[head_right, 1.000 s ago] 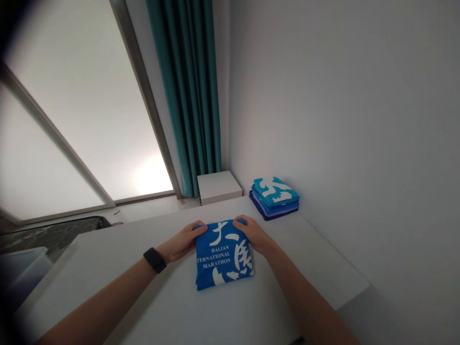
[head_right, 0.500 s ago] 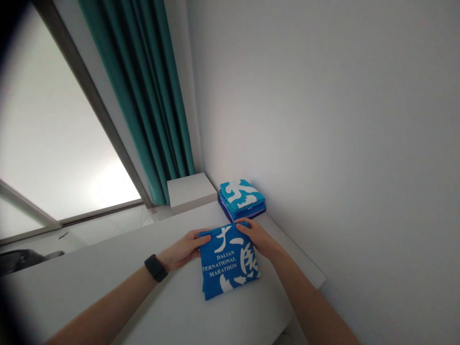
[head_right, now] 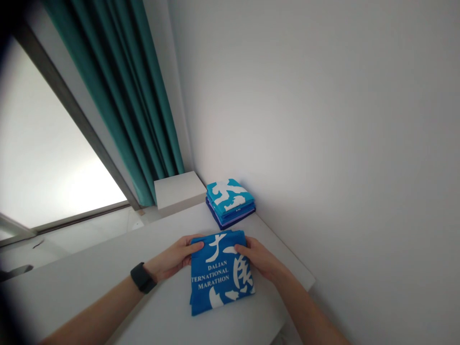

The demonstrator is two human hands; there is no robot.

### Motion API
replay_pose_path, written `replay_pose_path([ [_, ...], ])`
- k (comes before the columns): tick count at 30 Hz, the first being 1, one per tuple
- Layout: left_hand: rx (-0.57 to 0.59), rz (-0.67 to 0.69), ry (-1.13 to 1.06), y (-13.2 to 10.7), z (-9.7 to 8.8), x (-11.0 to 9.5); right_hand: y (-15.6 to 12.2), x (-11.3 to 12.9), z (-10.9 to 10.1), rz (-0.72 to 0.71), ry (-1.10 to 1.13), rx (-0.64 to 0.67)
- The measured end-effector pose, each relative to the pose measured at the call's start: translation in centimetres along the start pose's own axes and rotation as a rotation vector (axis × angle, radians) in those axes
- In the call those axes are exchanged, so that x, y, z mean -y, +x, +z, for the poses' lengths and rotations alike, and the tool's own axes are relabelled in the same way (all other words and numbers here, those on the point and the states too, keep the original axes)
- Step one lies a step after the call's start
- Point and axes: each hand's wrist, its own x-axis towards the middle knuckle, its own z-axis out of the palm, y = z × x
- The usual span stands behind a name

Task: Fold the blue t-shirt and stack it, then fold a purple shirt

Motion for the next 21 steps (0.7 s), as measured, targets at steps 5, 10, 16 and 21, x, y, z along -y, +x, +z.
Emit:
replay_pose_path([
  [5,-0.024,0.021,-0.024,-0.3,0.9,-1.6,-0.4,2.1,0.1,-0.072,-0.044,-0.068],
  [10,-0.050,0.158,-0.066,1.4,1.3,-4.7,0.1,8.0,-0.4,-0.139,-0.105,-0.075],
  [16,-0.244,0.262,-0.094,6.7,0.5,-9.7,5.0,15.8,-2.3,-0.162,-0.239,-0.143],
  [21,-0.308,0.227,-0.102,10.6,-0.8,-12.3,10.3,18.6,-4.1,-0.118,-0.318,-0.173],
])
